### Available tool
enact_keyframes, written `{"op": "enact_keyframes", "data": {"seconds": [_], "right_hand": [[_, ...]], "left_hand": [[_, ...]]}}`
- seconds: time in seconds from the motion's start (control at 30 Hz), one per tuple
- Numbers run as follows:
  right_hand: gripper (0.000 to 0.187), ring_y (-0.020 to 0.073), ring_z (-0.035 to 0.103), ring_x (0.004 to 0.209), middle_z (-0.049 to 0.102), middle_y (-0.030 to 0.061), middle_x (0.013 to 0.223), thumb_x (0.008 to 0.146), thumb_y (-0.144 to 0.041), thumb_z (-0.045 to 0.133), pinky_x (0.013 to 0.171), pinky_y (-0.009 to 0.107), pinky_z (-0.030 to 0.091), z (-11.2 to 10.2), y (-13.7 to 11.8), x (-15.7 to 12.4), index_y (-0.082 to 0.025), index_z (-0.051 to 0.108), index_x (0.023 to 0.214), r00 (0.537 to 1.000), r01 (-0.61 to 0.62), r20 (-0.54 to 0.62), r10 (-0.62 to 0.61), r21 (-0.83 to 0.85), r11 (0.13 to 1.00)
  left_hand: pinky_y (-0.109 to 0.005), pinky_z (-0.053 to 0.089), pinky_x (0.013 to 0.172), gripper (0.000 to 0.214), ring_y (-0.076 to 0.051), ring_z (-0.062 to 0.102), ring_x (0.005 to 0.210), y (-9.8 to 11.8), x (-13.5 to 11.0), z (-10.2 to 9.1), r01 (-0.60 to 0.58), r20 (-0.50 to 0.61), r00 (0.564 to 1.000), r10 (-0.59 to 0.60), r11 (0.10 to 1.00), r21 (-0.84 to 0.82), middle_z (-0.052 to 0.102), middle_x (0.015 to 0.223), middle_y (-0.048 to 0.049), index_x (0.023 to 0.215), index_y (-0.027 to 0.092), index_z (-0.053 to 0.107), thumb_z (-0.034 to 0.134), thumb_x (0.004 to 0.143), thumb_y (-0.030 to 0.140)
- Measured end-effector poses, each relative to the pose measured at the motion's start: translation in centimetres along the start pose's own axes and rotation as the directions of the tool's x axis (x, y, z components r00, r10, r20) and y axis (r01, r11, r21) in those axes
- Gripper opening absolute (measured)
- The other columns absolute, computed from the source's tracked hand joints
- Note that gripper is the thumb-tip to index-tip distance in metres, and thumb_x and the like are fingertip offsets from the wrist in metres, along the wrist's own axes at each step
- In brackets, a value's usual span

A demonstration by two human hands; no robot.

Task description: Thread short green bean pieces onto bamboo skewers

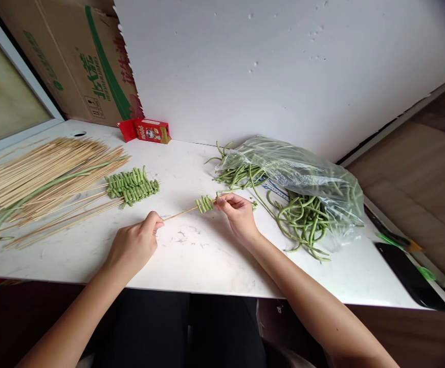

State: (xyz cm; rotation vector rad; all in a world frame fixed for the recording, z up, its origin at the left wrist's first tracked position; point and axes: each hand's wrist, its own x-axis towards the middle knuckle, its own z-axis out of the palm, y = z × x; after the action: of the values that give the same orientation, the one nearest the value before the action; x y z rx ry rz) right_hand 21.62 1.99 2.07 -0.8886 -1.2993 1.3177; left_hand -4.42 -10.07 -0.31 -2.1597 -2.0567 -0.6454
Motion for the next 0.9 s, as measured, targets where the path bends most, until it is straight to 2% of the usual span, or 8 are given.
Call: {"op": "enact_keyframes", "data": {"seconds": [0.17, 0.37, 0.5, 0.9], "right_hand": [[0.035, 0.0202, 0.065, 0.075, 0.077, 0.0064, 0.085, 0.073, -0.054, 0.092, 0.073, 0.036, 0.053, -0.1, 0.0, -0.1, -0.023, 0.076, 0.073, 1.0, 0.011, 0.016, -0.01, -0.035, 0.999], [0.032, 0.0184, 0.063, 0.069, 0.074, 0.0038, 0.074, 0.074, -0.049, 0.089, 0.071, 0.034, 0.052, 0.0, 0.4, -0.1, -0.022, 0.074, 0.069, 0.999, -0.055, 0.002, 0.055, -0.026, 0.998], [0.031, 0.0185, 0.063, 0.068, 0.072, 0.0031, 0.071, 0.075, -0.049, 0.087, 0.071, 0.034, 0.052, 0.0, 0.7, -0.1, -0.022, 0.072, 0.069, 0.996, -0.091, 0.003, 0.091, -0.032, 0.995], [0.031, 0.0188, 0.064, 0.073, 0.076, 0.0049, 0.083, 0.074, -0.049, 0.091, 0.071, 0.034, 0.052, -0.1, 1.0, 0.0, -0.022, 0.075, 0.072, 1.0, -0.026, 0.01, 0.026, 0.004, 1.0]], "left_hand": [[-0.029, 0.043, 0.054, 0.016, -0.022, 0.076, 0.062, -0.2, 0.2, 0.0, -0.004, 0.055, 0.998, 0.004, 1.0, -0.005, 0.08, 0.078, 0.0001, 0.097, 0.025, 0.058, 0.045, 0.096, 0.016], [-0.026, 0.05, 0.061, 0.025, -0.021, 0.082, 0.084, -0.1, -0.2, 0.2, 0.002, -0.013, 1.0, -0.003, 0.999, -0.042, 0.086, 0.099, -0.0014, 0.099, 0.025, 0.06, 0.046, 0.089, 0.007], [-0.025, 0.051, 0.061, 0.03, -0.02, 0.082, 0.085, 0.0, -0.5, 0.1, -0.016, -0.043, 0.999, 0.015, 1.0, -0.022, 0.086, 0.1, -0.0015, 0.098, 0.024, 0.062, 0.046, 0.086, 0.002], [-0.026, 0.052, 0.064, 0.027, -0.021, 0.082, 0.085, -0.3, -0.4, 0.4, -0.046, -0.054, 0.998, 0.044, 0.998, -0.035, 0.086, 0.099, 0.0003, 0.101, 0.025, 0.06, 0.049, 0.089, 0.003]]}}
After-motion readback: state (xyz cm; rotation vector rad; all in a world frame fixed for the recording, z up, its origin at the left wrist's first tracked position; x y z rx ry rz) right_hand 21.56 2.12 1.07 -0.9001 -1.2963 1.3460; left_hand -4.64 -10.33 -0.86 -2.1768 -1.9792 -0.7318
